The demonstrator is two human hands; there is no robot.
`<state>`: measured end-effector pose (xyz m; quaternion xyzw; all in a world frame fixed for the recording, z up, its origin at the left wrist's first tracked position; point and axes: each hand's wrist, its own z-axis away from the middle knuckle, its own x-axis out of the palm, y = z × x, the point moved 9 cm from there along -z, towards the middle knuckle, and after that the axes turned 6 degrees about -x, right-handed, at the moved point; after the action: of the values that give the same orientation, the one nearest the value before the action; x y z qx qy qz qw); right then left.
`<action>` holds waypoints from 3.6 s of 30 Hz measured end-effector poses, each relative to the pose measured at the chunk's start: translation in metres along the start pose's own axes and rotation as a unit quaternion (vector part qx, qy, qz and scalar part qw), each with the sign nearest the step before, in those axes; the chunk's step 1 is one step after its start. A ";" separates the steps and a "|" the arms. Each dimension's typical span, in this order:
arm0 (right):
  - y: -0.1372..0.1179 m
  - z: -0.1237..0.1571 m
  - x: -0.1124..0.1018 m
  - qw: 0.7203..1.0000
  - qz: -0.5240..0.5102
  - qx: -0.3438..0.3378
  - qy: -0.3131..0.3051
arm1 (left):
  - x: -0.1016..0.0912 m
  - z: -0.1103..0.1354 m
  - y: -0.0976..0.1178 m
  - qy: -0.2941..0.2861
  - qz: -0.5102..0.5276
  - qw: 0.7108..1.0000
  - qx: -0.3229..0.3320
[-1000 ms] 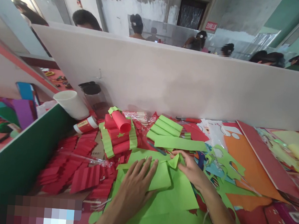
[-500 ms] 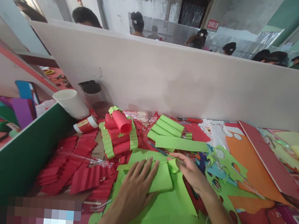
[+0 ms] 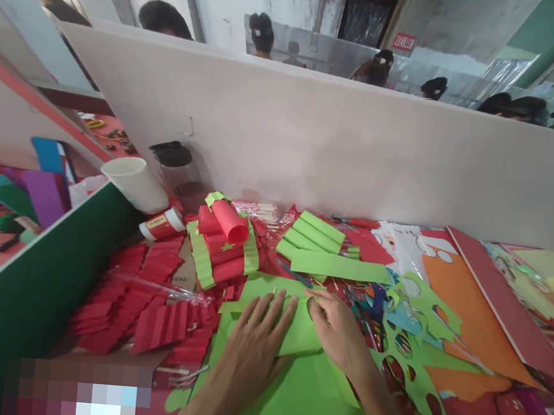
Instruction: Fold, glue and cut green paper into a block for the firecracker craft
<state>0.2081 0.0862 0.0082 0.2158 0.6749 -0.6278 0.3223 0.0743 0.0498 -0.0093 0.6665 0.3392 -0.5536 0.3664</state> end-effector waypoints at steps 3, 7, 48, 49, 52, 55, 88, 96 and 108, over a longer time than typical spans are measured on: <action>0.006 -0.002 0.003 0.998 -0.048 0.021 -0.019 | 0.000 0.000 0.000 0.003 0.003 1.000 0.003; 0.018 -0.003 -0.003 0.984 -0.169 0.032 -0.037 | 0.000 -0.001 0.001 -0.005 0.004 1.000 0.003; 0.028 -0.017 0.024 0.989 -0.135 -0.018 0.059 | 0.001 0.000 0.004 -0.006 -0.005 1.000 0.023; 0.029 -0.015 0.025 0.985 -0.158 -0.014 0.064 | 0.001 0.000 0.004 -0.003 -0.004 1.000 0.023; 0.034 -0.003 0.031 0.966 -0.248 0.028 0.065 | 0.001 0.001 0.003 0.002 -0.005 1.000 0.017; 0.041 0.014 0.039 0.927 -0.353 0.103 0.069 | 0.000 0.000 0.003 -0.002 -0.001 1.000 0.015; 0.011 0.126 0.032 0.978 0.137 -0.144 0.054 | -0.003 0.000 0.003 0.009 0.019 1.000 0.019; 0.018 0.119 0.024 0.979 0.066 -0.161 0.108 | -0.003 0.000 0.003 0.017 0.024 0.999 0.019; 0.017 0.120 0.022 0.982 0.120 -0.122 0.085 | -0.003 0.001 0.004 0.012 0.014 1.000 0.016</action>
<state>0.2237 -0.0327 -0.0198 0.3072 0.7405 -0.4767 0.3606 0.0767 0.0471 -0.0056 0.6836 0.3252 -0.5460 0.3589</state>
